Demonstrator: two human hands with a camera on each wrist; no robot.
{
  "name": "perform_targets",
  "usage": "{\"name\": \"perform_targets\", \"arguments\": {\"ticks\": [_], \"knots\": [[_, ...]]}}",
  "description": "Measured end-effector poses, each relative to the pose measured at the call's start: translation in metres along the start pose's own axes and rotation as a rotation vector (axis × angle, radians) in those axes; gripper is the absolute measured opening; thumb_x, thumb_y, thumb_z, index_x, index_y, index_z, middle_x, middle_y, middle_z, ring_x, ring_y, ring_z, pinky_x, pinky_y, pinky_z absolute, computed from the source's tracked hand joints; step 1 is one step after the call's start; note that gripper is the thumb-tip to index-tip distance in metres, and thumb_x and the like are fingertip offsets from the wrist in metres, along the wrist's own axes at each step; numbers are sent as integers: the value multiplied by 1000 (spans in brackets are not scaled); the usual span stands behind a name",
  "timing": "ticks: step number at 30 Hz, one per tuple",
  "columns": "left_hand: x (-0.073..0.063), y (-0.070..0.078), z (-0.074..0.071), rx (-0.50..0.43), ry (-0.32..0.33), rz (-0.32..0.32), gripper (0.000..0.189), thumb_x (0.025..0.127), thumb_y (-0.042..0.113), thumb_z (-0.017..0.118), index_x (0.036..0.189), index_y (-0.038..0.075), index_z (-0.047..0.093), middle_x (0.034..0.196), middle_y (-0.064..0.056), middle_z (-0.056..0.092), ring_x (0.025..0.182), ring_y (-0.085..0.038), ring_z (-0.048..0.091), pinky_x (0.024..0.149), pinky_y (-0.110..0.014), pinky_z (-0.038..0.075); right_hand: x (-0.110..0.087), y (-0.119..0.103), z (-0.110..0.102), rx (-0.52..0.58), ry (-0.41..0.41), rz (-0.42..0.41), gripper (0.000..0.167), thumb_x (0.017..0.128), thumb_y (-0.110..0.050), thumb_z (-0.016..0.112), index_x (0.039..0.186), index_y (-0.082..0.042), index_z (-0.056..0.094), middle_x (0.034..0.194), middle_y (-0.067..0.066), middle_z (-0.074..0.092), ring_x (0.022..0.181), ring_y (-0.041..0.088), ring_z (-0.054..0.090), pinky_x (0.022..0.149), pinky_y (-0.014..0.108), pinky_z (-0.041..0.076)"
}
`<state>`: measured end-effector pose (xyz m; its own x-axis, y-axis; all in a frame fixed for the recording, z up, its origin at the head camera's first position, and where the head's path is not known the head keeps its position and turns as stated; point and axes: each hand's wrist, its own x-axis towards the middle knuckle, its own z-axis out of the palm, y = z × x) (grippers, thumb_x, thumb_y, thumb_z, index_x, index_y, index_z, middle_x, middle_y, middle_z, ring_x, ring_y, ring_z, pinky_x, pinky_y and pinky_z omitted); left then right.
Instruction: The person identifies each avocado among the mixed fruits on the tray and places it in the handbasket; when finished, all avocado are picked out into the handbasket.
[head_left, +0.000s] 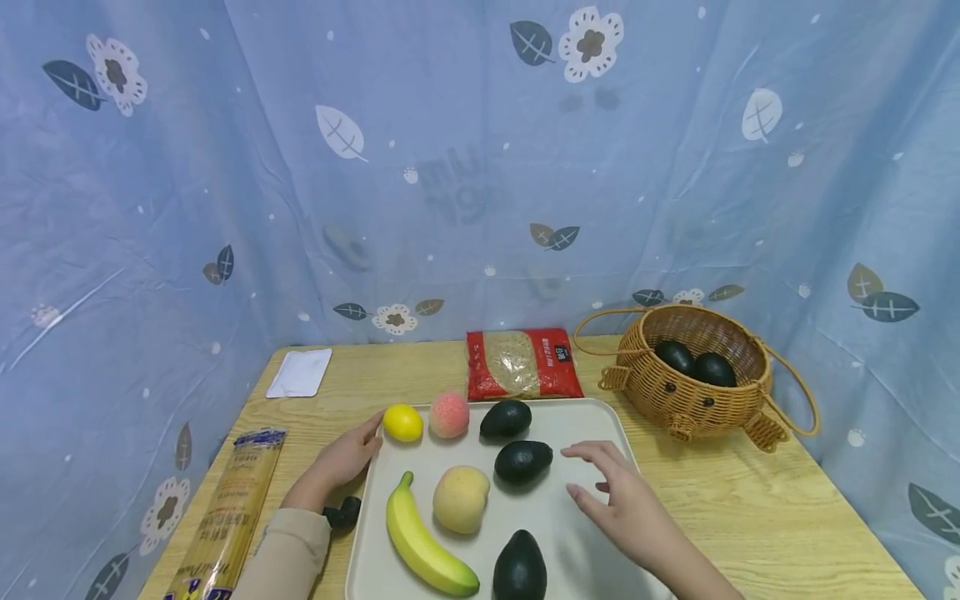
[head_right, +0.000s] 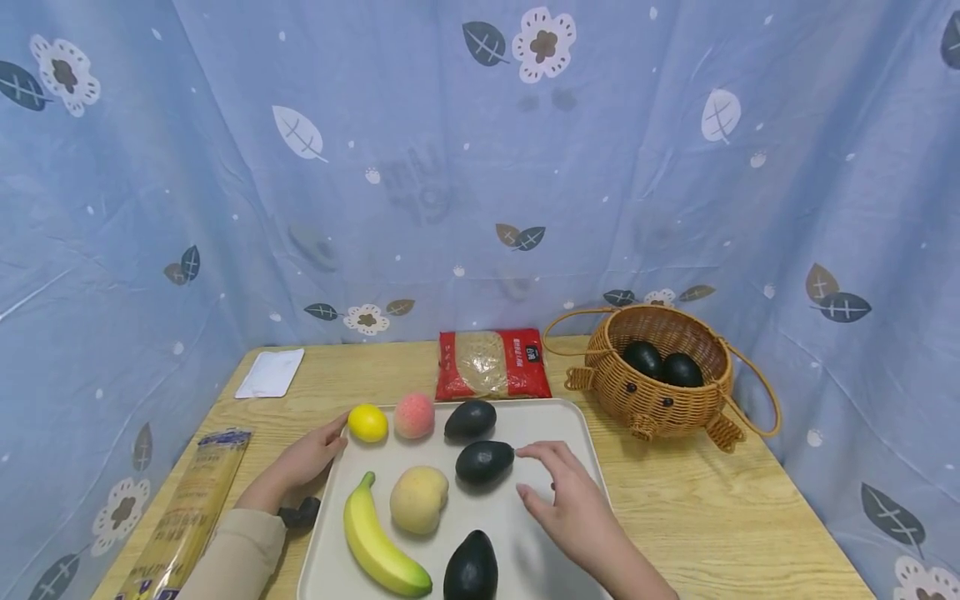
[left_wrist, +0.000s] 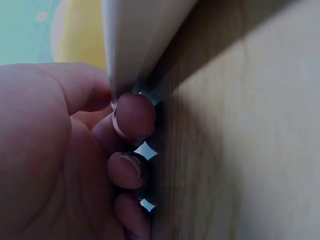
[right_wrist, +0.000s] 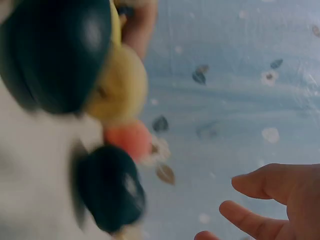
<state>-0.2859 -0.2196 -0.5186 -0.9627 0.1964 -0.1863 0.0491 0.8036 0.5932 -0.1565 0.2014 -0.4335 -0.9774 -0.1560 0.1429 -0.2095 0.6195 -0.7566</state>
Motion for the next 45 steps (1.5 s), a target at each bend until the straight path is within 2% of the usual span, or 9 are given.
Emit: {"name": "perform_targets", "arguments": {"ticks": [4, 8, 13, 15, 20, 24, 31, 37, 45], "knots": [[0, -1, 0, -2, 3, -4, 58, 111, 27, 48, 165, 12, 34, 139, -21, 64, 126, -41, 60, 105, -67, 41, -14, 1, 21, 21, -131, 11, 41, 93, -11, 81, 130, -20, 66, 133, 3, 57, 125, 33, 59, 86, 45, 60], [0, -1, 2, -9, 6, -14, 58, 112, 29, 47, 166, 13, 33, 140, -21, 63, 127, -44, 59, 105, -68, 41, -21, 5, 35, 2, -266, -10, 45, 95, -27, 80, 136, -18, 62, 136, 6, 54, 117, 32, 61, 87, 46, 59], [2, -2, 3, -19, 2, -22, 59, 111, 32, 48, 166, 15, 33, 138, -20, 64, 124, -42, 60, 105, -67, 42, -26, 7, 54, -53, -361, -29, 62, 93, -45, 79, 143, -14, 59, 139, 9, 52, 115, 33, 61, 93, 49, 56], [2, -2, 2, -14, 1, -20, 59, 112, 31, 48, 166, 15, 32, 139, -21, 63, 125, -43, 60, 106, -67, 41, -27, 6, 64, -74, -394, -16, 66, 92, -50, 79, 143, -14, 59, 139, 10, 52, 118, 35, 60, 97, 56, 54], [0, -2, -1, -4, 1, -5, 59, 112, 29, 47, 166, 13, 32, 145, -23, 59, 131, -47, 55, 106, -69, 40, -30, 6, 83, -122, -463, 56, 68, 87, -57, 81, 141, -22, 60, 141, 11, 50, 114, 33, 58, 82, 56, 57], [0, -2, -2, 3, 6, 5, 58, 112, 29, 47, 166, 13, 33, 143, -22, 61, 128, -43, 58, 105, -68, 41, -33, 11, 91, -135, -460, 28, 69, 83, -54, 86, 140, -26, 60, 145, 11, 46, 114, 32, 55, 76, 50, 56], [1, -1, 2, -19, 1, 0, 59, 112, 29, 47, 166, 14, 31, 146, -23, 59, 133, -46, 55, 107, -69, 39, -36, 19, 92, -59, -411, -93, 70, 78, -45, 92, 136, -19, 63, 142, 16, 48, 118, 37, 58, 91, 40, 55], [2, -2, 4, -25, 2, 3, 59, 112, 30, 47, 167, 15, 31, 148, -23, 57, 135, -47, 52, 108, -69, 38, -36, 16, 86, -12, -423, -23, 67, 77, -38, 95, 134, -19, 66, 144, 15, 49, 115, 35, 60, 89, 39, 56], [2, -4, 3, -14, -1, 7, 59, 112, 30, 47, 167, 14, 31, 148, -23, 57, 134, -47, 53, 107, -69, 39, -32, 4, 63, -34, -368, 65, 67, 80, -39, 92, 138, -17, 65, 150, 15, 47, 116, 36, 60, 93, 61, 55]]}}
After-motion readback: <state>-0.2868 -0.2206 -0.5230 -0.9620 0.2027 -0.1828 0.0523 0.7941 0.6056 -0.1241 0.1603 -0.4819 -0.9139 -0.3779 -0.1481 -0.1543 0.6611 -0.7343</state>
